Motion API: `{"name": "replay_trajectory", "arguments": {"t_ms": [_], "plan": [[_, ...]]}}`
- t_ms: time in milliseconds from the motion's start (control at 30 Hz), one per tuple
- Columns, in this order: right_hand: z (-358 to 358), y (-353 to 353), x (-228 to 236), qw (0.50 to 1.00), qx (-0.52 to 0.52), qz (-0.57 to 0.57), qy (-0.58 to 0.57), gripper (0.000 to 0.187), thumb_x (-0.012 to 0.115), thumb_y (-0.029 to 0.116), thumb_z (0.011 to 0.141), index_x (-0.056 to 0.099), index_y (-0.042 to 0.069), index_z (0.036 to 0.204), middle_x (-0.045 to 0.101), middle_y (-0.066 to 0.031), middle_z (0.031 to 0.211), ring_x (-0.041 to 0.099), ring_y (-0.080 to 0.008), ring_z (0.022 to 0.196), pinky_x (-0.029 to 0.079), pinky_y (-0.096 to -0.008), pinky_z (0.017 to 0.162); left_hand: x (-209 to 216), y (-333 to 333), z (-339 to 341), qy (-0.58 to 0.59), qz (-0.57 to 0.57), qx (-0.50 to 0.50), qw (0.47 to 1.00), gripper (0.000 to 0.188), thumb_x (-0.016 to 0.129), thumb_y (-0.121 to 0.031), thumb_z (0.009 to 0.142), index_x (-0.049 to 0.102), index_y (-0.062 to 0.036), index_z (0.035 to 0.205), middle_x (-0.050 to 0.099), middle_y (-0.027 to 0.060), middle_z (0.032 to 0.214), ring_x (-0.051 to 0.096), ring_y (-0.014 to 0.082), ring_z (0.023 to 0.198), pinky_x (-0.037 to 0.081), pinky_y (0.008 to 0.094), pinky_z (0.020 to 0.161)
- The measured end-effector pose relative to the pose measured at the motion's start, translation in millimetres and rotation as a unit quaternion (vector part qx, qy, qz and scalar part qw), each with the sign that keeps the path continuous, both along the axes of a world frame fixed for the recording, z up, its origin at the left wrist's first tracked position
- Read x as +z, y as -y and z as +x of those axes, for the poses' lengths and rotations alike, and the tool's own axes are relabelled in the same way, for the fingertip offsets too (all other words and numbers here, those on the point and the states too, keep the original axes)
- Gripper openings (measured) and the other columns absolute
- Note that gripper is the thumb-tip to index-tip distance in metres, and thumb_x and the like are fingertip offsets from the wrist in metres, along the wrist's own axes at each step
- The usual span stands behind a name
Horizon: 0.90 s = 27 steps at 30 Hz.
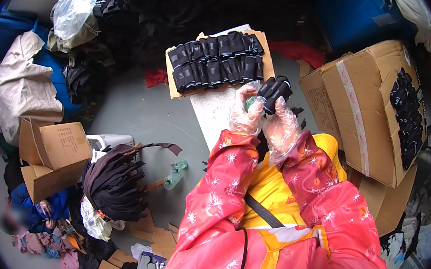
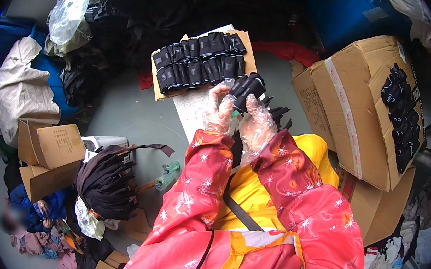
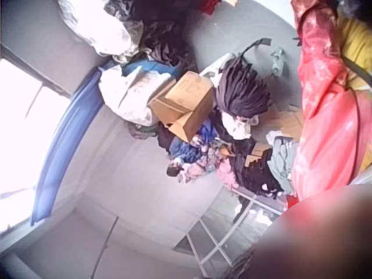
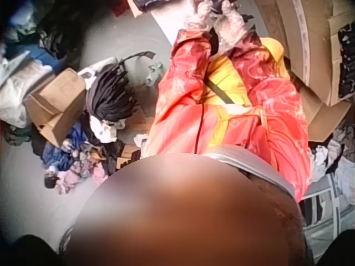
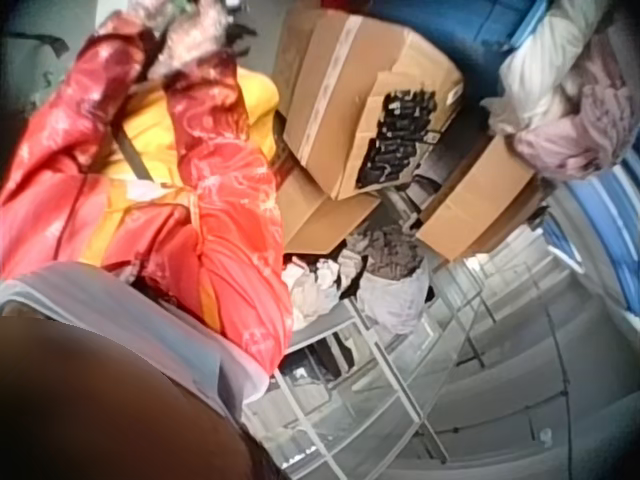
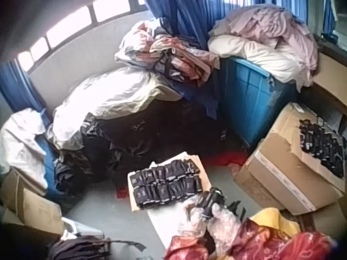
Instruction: Assembling black plastic components and organizing fabric items on a production floor
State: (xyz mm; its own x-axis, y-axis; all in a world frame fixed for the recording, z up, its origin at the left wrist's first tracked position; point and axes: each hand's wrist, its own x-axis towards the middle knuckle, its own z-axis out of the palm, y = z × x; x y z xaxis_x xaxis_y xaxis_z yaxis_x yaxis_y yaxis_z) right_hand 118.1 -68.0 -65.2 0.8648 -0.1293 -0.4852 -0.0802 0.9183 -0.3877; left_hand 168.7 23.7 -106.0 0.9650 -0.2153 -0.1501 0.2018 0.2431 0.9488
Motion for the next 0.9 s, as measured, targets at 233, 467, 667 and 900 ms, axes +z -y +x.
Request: {"name": "replay_trajectory", "arguments": {"t_ms": [233,467,667,900], "plan": [[4.0,-0.4,4.6,1.000,0.007,-0.019,0.014,0.052,0.065,0.031,0.085,0.046,0.010,0.129,0.053,-0.0052,0.122,0.046,-0.0198,0.115,0.035,-0.0399,0.101,-14.7,3.8,5.8,0.076,0.047,0.012,0.996,0.043,0.065,-0.020,0.078,0.048,-0.0026,0.114,0.055,0.0096,0.101,0.054,0.0182,0.090,0.043,0.0304,0.084],[-0.3,11.2,10.6,0.998,0.008,0.053,0.041,0.049,0.061,0.031,0.088,0.044,0.019,0.132,0.048,-0.0012,0.129,0.040,-0.0180,0.122,0.028,-0.0402,0.106,-10.4,-7.1,-1.4,0.075,0.046,-0.020,0.996,0.039,0.062,-0.019,0.083,0.049,-0.0040,0.117,0.056,0.0100,0.108,0.054,0.0192,0.100,0.042,0.0322,0.091],[2.5,8.4,3.2,0.993,0.001,0.097,0.067,0.049,0.056,0.039,0.090,0.045,0.014,0.130,0.049,-0.0054,0.129,0.044,-0.0242,0.120,0.031,-0.0415,0.105,-14.2,-4.6,-0.3,0.087,0.057,-0.019,0.994,0.044,0.064,-0.025,0.084,0.048,-0.0030,0.119,0.057,0.0109,0.110,0.055,0.0200,0.102,0.042,0.0337,0.093],[-0.8,2.7,-13.9,0.981,0.002,0.174,0.082,0.039,0.055,0.034,0.092,0.050,0.011,0.123,0.058,-0.0032,0.116,0.051,-0.0187,0.109,0.036,-0.0378,0.100,-21.7,2.5,-2.7,-0.014,-0.044,0.005,0.999,0.037,0.063,-0.023,0.086,0.052,-0.0022,0.114,0.055,0.0116,0.114,0.054,0.0192,0.103,0.041,0.0320,0.092]]}}
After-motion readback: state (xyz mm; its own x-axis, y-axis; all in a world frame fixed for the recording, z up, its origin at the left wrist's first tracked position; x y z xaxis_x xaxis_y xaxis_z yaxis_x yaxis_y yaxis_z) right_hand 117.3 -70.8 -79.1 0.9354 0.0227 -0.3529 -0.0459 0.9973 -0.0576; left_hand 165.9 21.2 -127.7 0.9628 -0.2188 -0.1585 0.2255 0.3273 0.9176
